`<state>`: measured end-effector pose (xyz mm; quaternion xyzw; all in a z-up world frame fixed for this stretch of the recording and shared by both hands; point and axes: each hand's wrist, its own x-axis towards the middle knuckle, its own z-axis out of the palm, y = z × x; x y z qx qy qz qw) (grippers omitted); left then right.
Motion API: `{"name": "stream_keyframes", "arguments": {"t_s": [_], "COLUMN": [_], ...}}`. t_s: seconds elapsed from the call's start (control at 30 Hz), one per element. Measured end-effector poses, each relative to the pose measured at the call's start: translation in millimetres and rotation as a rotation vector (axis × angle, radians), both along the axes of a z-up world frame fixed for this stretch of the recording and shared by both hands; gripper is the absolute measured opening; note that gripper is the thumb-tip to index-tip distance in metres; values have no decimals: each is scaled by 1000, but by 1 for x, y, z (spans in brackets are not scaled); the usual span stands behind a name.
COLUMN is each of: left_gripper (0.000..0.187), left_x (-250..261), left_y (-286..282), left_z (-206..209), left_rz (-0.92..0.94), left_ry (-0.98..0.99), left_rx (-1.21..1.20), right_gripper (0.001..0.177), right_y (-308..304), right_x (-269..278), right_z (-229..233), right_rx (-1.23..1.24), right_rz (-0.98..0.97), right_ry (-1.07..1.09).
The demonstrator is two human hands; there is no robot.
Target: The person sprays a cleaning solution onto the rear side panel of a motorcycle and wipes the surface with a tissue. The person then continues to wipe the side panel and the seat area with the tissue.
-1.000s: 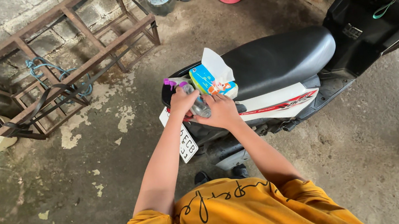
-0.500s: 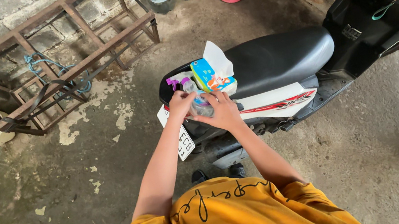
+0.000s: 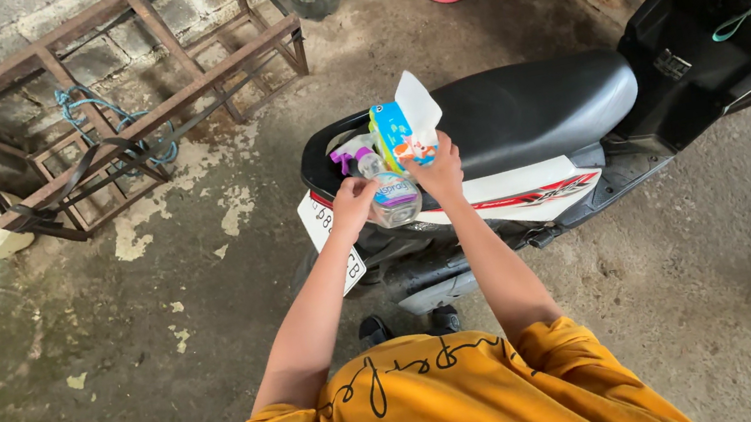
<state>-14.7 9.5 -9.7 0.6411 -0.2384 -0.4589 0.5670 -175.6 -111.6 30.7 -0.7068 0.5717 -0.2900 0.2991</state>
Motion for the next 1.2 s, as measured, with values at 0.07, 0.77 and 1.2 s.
{"name": "stream_keyframes", "arguments": {"t_s": [0.07, 0.77, 1.2], "left_gripper": [42, 44, 72], "left_x": [-1, 16, 5], "left_y": [-1, -35, -1], "left_z": [-5, -56, 53], "left_rz": [52, 456, 273], "left_ry": [-121, -498, -238], "left_rx": [-88, 222, 394], "right_gripper": [86, 75, 68], "right_y": [-2, -10, -6], "right_x": [-6, -12, -6], "right_z": [-14, -24, -24], "right_rx": [-79, -137, -129], "right_rz": [42, 115, 158], "right_ry": [-45, -73, -85]}}
